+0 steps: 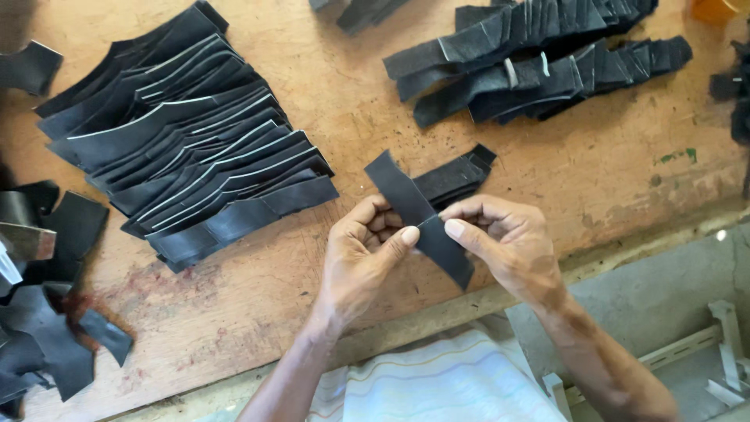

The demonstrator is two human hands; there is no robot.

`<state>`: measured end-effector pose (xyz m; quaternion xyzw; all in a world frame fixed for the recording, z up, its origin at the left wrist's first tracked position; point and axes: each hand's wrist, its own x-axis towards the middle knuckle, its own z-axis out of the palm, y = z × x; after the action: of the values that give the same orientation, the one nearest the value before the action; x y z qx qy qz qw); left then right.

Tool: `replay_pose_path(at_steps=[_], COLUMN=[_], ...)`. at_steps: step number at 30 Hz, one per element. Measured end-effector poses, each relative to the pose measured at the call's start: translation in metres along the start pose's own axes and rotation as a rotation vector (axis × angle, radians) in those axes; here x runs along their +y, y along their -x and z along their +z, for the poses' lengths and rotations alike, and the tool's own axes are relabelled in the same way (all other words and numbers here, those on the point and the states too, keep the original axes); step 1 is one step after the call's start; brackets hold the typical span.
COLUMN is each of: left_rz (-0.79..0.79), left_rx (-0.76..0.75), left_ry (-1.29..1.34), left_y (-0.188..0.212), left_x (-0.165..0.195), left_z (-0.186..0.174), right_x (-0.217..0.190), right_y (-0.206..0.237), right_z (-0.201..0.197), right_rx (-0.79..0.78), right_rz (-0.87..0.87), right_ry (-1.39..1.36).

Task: The person repeatedly picks up small black rubber pieces from a stack, folds or bends them by hand, and places them into a separate pile on the table. The process continues throughout the clip with consistent hand movements.

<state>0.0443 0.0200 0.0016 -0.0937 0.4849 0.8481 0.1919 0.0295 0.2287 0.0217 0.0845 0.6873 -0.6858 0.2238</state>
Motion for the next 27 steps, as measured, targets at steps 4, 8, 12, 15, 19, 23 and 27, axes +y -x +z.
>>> replay_pose_path(at_steps=[4, 8, 12, 15, 19, 23, 27], left_rz=[-0.101, -0.05, -0.052, -0.122, 0.239, 0.358, 0.487], left_rx=[0.039, -0.012, -0.092, -0.003, 0.076, 0.266, 0.415], left_ry=[-0.083, -0.064, 0.15, 0.094, -0.519, -1.067, -1.312], left_y=[-0.008, -0.006, 0.005, 0.021, 0.048, 0.063, 0.058], left_x=[0.008, 0.012, 0.026, 0.042, 0.075, 0.115, 0.126], left_z=[-0.007, -0.007, -0.016, -0.022, -0.037, -0.078, -0.102], right_x=[-0.003, -0.003, -0.004, -0.003, -0.007, -0.018, -0.027], right_y=[-0.011, -0.018, -0.017, -0.008, -0.006, -0.018, -0.022], right_z=[-0.003, -0.003, 0.008, 0.031, 0.049, 0.043, 0.042], right_rx=[-0.088, -0.172, -0.381, -0.27, -0.19, -0.022, 0.114], right_rz=[-0.057, 0.029, -0.023, -0.061, -0.157, -0.279, -0.3], right_ry=[0.055, -0.091, -0.362, -0.324, -0.049, 0.123, 0.158])
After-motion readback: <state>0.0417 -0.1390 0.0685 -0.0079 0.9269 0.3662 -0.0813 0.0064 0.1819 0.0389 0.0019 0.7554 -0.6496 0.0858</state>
